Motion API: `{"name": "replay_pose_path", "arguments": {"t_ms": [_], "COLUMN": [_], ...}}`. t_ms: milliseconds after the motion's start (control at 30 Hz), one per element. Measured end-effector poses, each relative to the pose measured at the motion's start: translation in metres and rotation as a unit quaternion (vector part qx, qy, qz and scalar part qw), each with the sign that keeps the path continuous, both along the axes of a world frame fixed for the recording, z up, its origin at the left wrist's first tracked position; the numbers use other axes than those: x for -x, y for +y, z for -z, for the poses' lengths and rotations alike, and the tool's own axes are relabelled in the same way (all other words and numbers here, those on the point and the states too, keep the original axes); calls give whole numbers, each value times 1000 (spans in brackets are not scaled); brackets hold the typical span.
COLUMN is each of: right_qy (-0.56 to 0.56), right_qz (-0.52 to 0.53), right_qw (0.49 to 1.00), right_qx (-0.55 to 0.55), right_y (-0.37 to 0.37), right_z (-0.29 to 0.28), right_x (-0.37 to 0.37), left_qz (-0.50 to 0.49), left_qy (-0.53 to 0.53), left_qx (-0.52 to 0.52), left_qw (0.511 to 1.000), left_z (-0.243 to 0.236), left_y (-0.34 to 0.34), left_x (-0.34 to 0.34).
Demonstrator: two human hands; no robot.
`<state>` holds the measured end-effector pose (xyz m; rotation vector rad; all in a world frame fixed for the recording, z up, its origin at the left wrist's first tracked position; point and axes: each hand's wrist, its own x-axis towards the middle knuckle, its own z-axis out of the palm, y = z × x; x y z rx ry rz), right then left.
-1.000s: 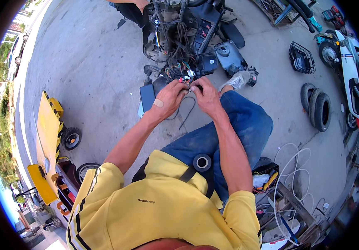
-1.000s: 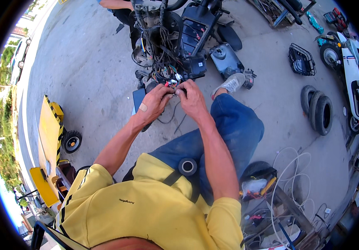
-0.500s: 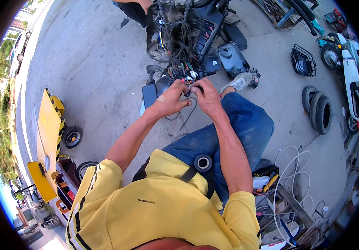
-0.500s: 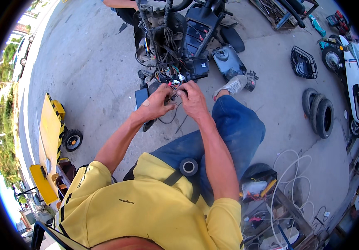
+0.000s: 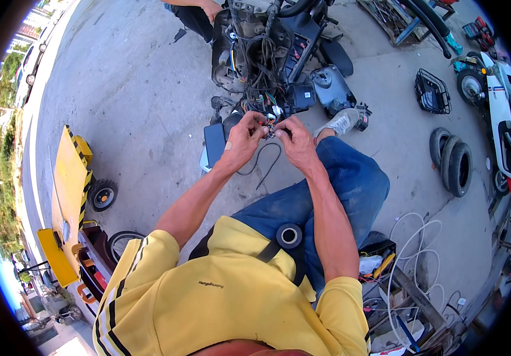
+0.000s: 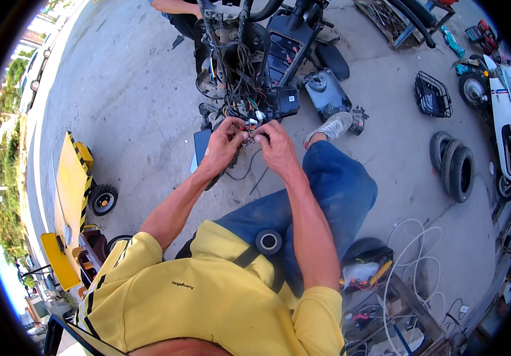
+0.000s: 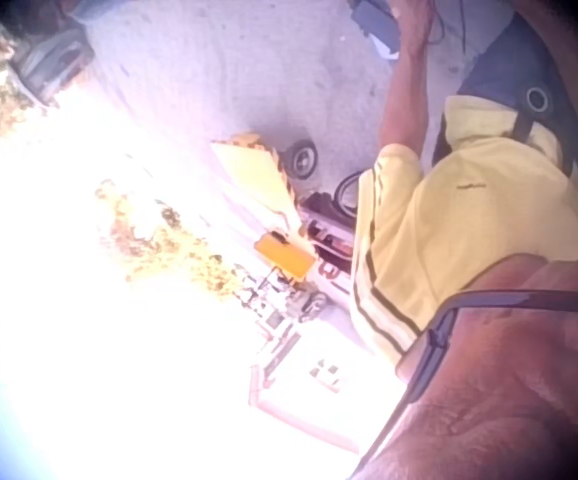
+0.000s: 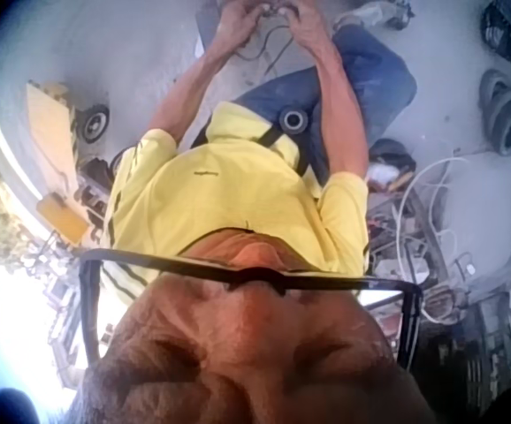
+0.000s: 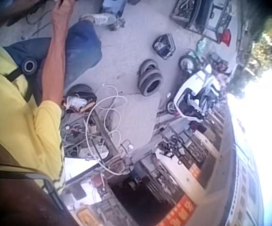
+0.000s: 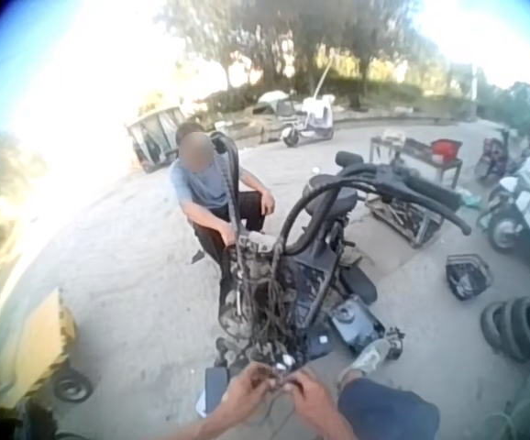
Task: The person is repairing the wiring of a scooter. They strip wire ends, twist them together, and wrap the connections with electrical tape.
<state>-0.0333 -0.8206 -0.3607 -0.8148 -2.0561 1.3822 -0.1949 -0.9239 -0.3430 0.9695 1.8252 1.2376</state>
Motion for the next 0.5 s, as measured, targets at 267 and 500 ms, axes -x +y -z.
{"name": "replay_pose_path", "arguments": {"t_ms": [267, 500], "right_qy": [0, -25], "right_qz": [17, 4], "right_qw": [1000, 1000], "right_qx": [-22, -17], "right_y": [-1, 2], "right_z": [9, 3], "right_x": [1, -1], "left_qz": [136, 66], "left_qy": [272, 95], "left_qx": [-1, 11], "left_qw": [953, 993], "left_z": [-9, -1], "left_y": [-5, -8], "left_x": [-3, 1]}}
